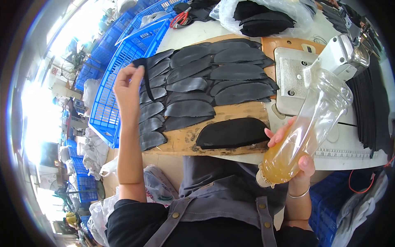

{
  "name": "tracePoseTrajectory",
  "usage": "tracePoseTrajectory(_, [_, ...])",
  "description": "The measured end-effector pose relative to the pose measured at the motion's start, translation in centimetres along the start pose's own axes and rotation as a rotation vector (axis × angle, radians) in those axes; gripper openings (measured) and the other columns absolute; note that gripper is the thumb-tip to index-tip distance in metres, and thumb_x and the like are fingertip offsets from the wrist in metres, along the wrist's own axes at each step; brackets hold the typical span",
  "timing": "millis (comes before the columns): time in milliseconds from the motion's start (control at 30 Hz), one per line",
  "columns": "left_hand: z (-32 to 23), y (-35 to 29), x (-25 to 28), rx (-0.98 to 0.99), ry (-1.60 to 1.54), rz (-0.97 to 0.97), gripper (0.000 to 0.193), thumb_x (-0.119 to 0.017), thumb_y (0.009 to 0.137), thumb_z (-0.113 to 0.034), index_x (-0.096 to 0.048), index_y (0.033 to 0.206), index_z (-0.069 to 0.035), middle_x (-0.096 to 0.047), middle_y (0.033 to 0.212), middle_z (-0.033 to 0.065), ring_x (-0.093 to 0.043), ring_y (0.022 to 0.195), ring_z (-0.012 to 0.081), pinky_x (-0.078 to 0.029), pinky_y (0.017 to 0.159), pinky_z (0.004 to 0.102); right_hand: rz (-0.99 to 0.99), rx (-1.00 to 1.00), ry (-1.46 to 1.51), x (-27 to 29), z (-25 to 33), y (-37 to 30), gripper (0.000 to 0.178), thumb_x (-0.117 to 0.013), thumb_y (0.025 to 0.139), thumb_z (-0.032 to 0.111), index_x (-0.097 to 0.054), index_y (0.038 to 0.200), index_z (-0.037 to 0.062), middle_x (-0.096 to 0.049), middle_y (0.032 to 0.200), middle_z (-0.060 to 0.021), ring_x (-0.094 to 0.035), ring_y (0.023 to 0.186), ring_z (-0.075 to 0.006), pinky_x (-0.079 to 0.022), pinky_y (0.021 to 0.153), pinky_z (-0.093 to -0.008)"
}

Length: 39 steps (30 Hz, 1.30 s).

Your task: Applying glue to black shoe components using a squeeze bottle.

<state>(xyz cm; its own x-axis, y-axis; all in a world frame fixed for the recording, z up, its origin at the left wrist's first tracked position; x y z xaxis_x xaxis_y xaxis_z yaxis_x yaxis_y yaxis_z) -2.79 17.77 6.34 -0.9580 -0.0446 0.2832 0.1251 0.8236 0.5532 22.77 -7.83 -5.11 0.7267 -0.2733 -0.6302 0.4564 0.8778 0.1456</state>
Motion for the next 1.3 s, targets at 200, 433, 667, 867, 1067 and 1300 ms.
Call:
tracePoseTrajectory(200, [2.0, -3.1, -8.3, -0.178, 0.291, 0.435, 0.014, -0.071, 0.072, -0.015, -0.062, 0.076, -0.005, -0.060, 0.108, 0.0144, -0.053, 0.105, 0.0303, -0.039, 0.091, 0.0381, 0.009, -0.021, 0.027, -0.3, -0.2, 0.0, 0.078, -0.065, 0.065, 0.048, -0.036, 0.123, 0.0032, -0.051, 0.089, -0.0115, -0.057, 0.081, -0.0223, -0.039, 0.099, -0.0451])
tracePoseTrajectory(433, [2.5, -3.3, -9.5, -0.200, 0.357, 0.625, 0.014, -0.072, 0.072, -0.015, -0.063, 0.078, -0.005, -0.059, 0.112, 0.0107, -0.052, 0.107, 0.0282, -0.038, 0.093, 0.0375, 0.012, -0.036, 0.079, 0.7, -0.6, 0.0, 0.079, -0.066, 0.062, 0.044, -0.039, 0.124, 0.0033, -0.055, 0.091, -0.0136, -0.060, 0.084, -0.0247, -0.038, 0.100, -0.0452])
tracePoseTrajectory(667, [0.9, -2.9, -8.0, -0.359, 0.472, 0.503, 0.021, -0.073, 0.071, -0.017, -0.057, 0.076, -0.004, -0.060, 0.106, 0.0110, -0.053, 0.102, 0.0294, -0.041, 0.088, 0.0382, 0.064, -0.025, 0.015, -0.3, 0.0, 0.0, 0.077, -0.064, 0.070, 0.047, -0.033, 0.126, 0.0036, -0.051, 0.091, -0.0109, -0.056, 0.086, -0.0217, -0.039, 0.100, -0.0465])
tracePoseTrajectory(867, [-2.6, -8.7, -4.1, -0.455, 0.219, 0.490, 0.013, -0.067, 0.072, -0.003, -0.062, 0.083, -0.003, -0.062, 0.083, 0.0098, -0.060, 0.078, 0.0265, -0.047, 0.072, 0.0351, 0.050, -0.018, 0.016, 0.4, 0.0, -0.2, 0.077, -0.064, 0.071, 0.047, -0.033, 0.126, 0.0035, -0.049, 0.092, -0.0110, -0.056, 0.086, -0.0227, -0.042, 0.097, -0.0460])
tracePoseTrajectory(1067, [-2.5, -15.9, -3.0, -0.614, 0.204, 0.557, 0.030, -0.071, 0.065, -0.005, -0.066, 0.095, -0.004, -0.063, 0.087, 0.0074, -0.061, 0.078, 0.0222, -0.050, 0.067, 0.0316, 0.078, 0.231, -0.073, -3.1, 3.2, 0.7, 0.079, -0.064, 0.073, 0.047, -0.030, 0.128, 0.0025, -0.048, 0.092, -0.0103, -0.054, 0.089, -0.0245, -0.045, 0.090, -0.0436])
tracePoseTrajectory(1300, [-1.6, -17.5, -2.2, -0.786, 0.212, 0.394, 0.027, -0.064, 0.066, -0.007, -0.065, 0.092, -0.002, -0.066, 0.089, 0.0087, -0.064, 0.081, 0.0224, -0.052, 0.068, 0.0294, 0.242, 0.503, -0.635, -10.8, 0.4, 2.5, 0.074, -0.070, 0.075, 0.030, -0.030, 0.132, 0.0029, -0.050, 0.106, -0.0154, -0.052, 0.095, -0.0241, -0.044, 0.087, -0.0401])
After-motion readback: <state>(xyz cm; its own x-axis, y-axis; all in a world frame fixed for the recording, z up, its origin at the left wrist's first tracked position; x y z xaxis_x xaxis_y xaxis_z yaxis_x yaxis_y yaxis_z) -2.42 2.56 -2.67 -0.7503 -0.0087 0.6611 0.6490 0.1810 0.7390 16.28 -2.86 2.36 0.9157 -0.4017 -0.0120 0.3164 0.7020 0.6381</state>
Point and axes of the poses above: each hand's wrist, its own y-axis towards the middle knuckle, its own x-axis out of the back of the hand, z = x × y, the point moved 7 cm from there along y, towards the middle knuckle
